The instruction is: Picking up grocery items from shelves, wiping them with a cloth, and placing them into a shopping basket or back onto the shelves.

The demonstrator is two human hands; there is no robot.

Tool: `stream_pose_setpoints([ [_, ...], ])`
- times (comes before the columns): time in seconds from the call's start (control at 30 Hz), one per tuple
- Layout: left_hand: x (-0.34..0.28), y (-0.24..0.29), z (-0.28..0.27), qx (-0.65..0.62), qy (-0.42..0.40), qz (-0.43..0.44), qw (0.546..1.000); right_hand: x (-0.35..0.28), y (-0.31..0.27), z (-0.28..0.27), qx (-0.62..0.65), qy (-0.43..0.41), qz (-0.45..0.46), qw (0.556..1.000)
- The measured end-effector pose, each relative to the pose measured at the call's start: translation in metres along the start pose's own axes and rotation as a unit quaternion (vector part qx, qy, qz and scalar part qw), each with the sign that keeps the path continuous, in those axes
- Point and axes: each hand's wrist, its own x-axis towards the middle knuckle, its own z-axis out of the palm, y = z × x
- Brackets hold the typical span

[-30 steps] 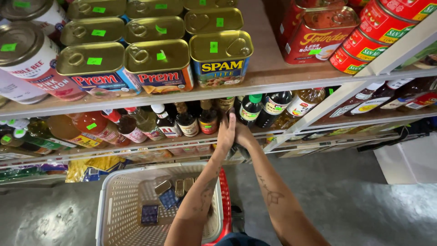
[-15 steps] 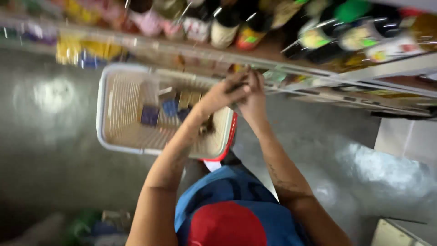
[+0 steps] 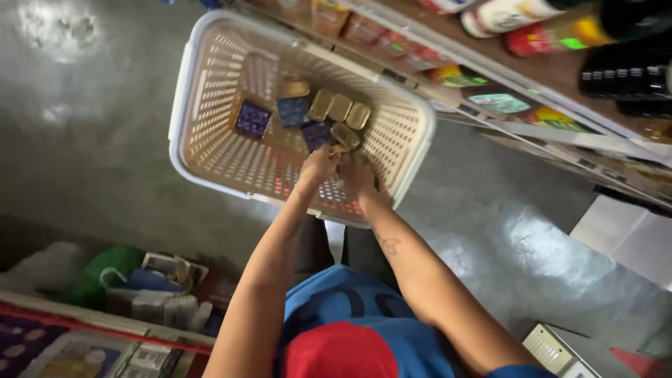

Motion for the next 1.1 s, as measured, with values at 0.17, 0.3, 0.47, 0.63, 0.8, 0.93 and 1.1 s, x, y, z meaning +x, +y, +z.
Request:
stream_pose_setpoints([
  [0.17, -0.007, -0.023, -0.018, 0.030, 0.029, 0.037, 0.998, -0.009, -0.008, -0.026, -0.022, 0.074, 0.076, 0.994],
  [0.3, -0.019, -0.032, -0.028, 0.070, 0.061, 0.058, 0.994, -0.028, 0.001, -0.083, 0.130, 0.008, 0.161, 0.978],
  [0.47, -0.040, -0.022, -0.048, 0.213, 0.030, 0.186, 0.959, -0.122, 0.008, -0.205, 0.226, -0.004, 0.182, 0.957],
  [0.63, -0.125, 0.068, -0.099, 0.167, -0.007, 0.327, 0.930, -0.231, 0.031, -0.316, 0.359, 0.074, 0.152, 0.918],
  [0.8, -0.155, 0.110, -0.105, 0.142, 0.021, 0.434, 0.890, -0.286, 0.056, -0.370, 0.426, 0.126, 0.150, 0.883],
  [0.93, -0.187, 0.143, -0.114, 0.069, -0.011, 0.485, 0.872, -0.312, 0.076, -0.384, 0.512, 0.186, 0.098, 0.832],
  [1.1, -0.215, 0.168, -0.064, 0.044, 0.021, 0.413, 0.909, -0.353, 0.096, -0.385, 0.571, 0.248, 0.064, 0.780],
])
